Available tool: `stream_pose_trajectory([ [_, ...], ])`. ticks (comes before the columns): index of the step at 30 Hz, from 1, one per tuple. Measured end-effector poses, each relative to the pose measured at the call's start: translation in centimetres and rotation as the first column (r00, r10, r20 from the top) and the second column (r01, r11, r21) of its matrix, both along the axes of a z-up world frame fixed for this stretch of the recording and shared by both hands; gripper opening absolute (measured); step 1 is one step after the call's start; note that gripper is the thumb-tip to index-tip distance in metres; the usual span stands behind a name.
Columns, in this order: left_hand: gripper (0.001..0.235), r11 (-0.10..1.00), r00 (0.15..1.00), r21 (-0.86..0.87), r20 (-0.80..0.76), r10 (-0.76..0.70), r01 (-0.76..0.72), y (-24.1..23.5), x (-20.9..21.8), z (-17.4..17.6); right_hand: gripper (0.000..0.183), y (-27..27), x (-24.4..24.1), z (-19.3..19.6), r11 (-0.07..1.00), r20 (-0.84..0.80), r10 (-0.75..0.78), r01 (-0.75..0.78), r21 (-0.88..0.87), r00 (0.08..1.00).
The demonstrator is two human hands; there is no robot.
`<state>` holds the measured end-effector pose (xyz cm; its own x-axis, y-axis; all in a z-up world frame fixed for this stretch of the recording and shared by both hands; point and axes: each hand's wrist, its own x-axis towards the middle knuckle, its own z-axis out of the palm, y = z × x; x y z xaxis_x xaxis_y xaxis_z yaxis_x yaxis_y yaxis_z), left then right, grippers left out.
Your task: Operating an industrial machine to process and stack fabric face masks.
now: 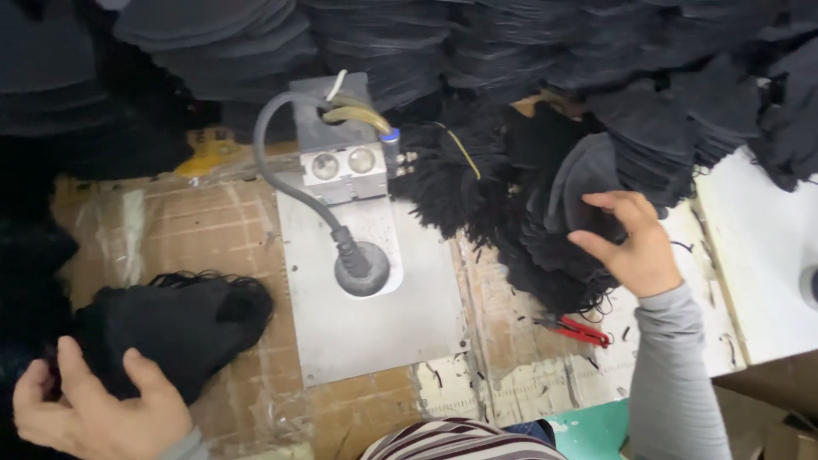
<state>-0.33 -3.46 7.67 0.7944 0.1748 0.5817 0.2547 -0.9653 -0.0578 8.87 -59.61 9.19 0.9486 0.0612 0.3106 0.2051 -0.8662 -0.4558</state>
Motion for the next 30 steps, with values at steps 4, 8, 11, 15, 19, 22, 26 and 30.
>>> stream_pose_trajectory([
  [4,0.023,0.922,0.966,-0.297,0.135,-0.219,0.25,-2.9,-1.1,1.6,0.029,-2.1,-1.1,-0.6,0.997,-0.081,-0.035,0.041,0.072,0.996],
  [8,0.012,0.614,0.886,-0.669,0.152,-0.437,0.418,-11.2,0.9,5.4,0.017,2.0,-4.0,1.8,0.994,-0.025,-0.098,0.099,0.044,0.995],
  [11,0.024,0.146,0.645,-0.894,0.184,-0.741,0.423,-16.1,1.3,4.9,0.021,7.5,-5.9,2.7,0.902,-0.232,-0.049,0.143,0.407,0.971],
  [15,0.033,-0.126,0.47,-0.905,0.326,-0.82,0.406,-19.1,1.5,4.7,0.026,13.2,-6.5,2.1,0.632,-0.208,0.548,-0.238,0.737,0.81],
  [19,0.009,-0.101,0.447,-0.923,0.272,-0.852,0.37,-16.7,1.5,3.4,0.033,13.1,-5.6,1.1,0.372,-0.189,0.767,-0.185,0.909,0.613],
  [22,0.012,-0.035,0.479,-0.867,0.308,-0.822,0.498,-14.6,1.8,4.4,0.028,13.3,-4.3,2.9,0.494,-0.117,0.772,-0.474,0.729,0.625],
  [26,0.021,0.303,0.501,-0.623,0.168,-0.849,0.721,-14.3,2.1,2.3,0.024,15.2,-1.7,1.2,0.709,0.007,0.689,-0.675,0.204,0.725],
  [30,0.024,0.446,0.485,-0.391,0.001,-0.874,0.805,-14.3,1.3,-4.2,0.029,15.0,1.8,-2.2,0.817,0.156,0.569,-0.534,-0.217,0.808],
])
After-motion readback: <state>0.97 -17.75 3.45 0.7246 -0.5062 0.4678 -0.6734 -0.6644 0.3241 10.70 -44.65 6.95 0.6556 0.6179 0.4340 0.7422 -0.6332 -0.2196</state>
